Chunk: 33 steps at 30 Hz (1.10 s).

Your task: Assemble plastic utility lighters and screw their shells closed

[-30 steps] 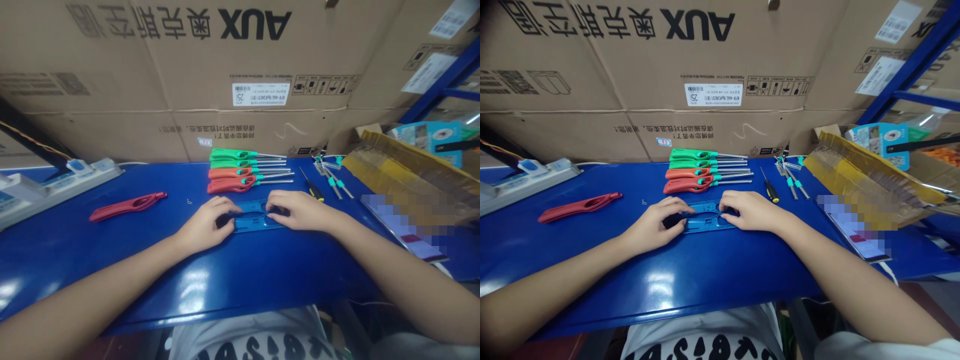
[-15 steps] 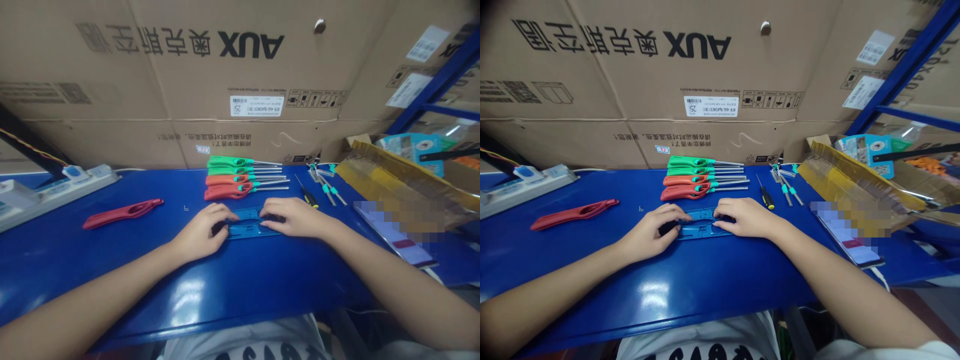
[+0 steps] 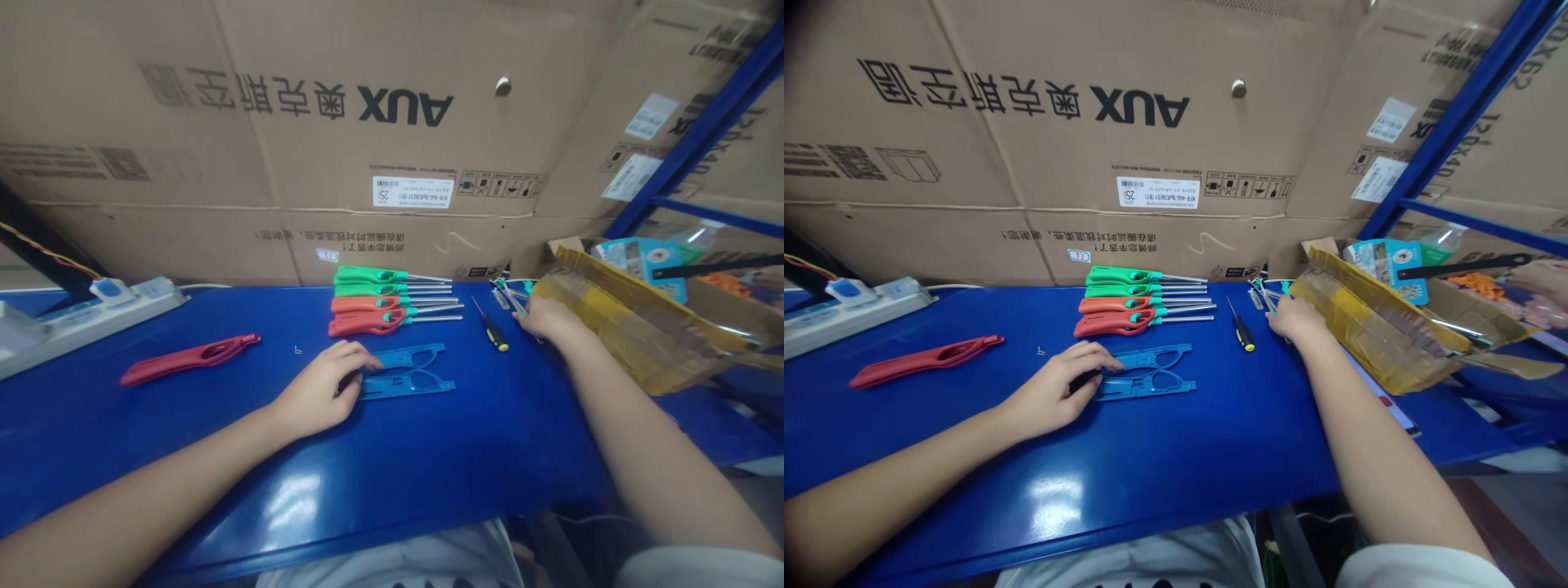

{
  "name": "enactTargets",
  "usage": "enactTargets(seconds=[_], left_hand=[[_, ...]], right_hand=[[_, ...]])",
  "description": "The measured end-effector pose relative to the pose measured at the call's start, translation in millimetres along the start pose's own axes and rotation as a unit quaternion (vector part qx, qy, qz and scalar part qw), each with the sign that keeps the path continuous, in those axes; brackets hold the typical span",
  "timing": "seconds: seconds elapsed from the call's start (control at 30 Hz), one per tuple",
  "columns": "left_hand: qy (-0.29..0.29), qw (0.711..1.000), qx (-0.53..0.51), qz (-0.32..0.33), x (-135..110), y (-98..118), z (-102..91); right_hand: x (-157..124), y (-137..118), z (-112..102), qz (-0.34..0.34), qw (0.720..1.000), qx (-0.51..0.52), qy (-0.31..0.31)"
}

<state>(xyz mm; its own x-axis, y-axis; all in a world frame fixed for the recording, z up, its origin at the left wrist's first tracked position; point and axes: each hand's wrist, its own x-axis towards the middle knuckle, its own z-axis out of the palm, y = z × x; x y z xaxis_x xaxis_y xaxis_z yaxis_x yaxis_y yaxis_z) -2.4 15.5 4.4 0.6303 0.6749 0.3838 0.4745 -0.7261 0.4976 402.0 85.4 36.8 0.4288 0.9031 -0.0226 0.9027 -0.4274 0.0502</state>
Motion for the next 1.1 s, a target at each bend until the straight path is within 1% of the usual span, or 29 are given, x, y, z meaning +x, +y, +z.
enactTargets(seconds=[0.1, 0.2, 0.4, 0.53, 0.7, 0.8, 0.9, 0.97, 1.1], left_hand=[[-0.004, 1.0, -0.002, -0.001, 0, 0, -0.5], [-0.007, 1.0, -0.003, 0.0, 0, -1, -0.4], [-0.006, 1.0, 0.01, 0.0, 1, -2, -1.7], [-0.007, 1.0, 0.028, -0.001, 2, -4, -4.2], [-0.01, 0.998, 0.055, -0.004, 2, -6, -7.4], [-0.01, 0.998, 0.061, -0.002, 2, -5, -7.8], [-0.009, 0.997, 0.076, -0.004, 2, -3, -8.2], [-0.013, 0.996, 0.09, -0.005, 3, -2, -9.4], [-0.03, 0.993, 0.114, -0.019, 2, -2, -15.1]], right_hand=[[9, 3, 4, 0.013, 1.0, 0.009, -0.023], [9, 2, 5, 0.022, 1.0, 0.016, -0.013], [5, -4, 9, 0.006, 0.999, 0.039, 0.005], [6, -4, 8, 0.013, 0.997, 0.065, 0.047], [2, -3, -3, -0.004, 0.985, 0.135, 0.109], [-2, -5, -10, -0.025, 0.972, 0.193, 0.132], [-7, -11, -13, -0.06, 0.955, 0.257, 0.137], [-11, -16, -14, -0.099, 0.939, 0.302, 0.127], [-27, -29, -17, -0.19, 0.906, 0.369, 0.085]])
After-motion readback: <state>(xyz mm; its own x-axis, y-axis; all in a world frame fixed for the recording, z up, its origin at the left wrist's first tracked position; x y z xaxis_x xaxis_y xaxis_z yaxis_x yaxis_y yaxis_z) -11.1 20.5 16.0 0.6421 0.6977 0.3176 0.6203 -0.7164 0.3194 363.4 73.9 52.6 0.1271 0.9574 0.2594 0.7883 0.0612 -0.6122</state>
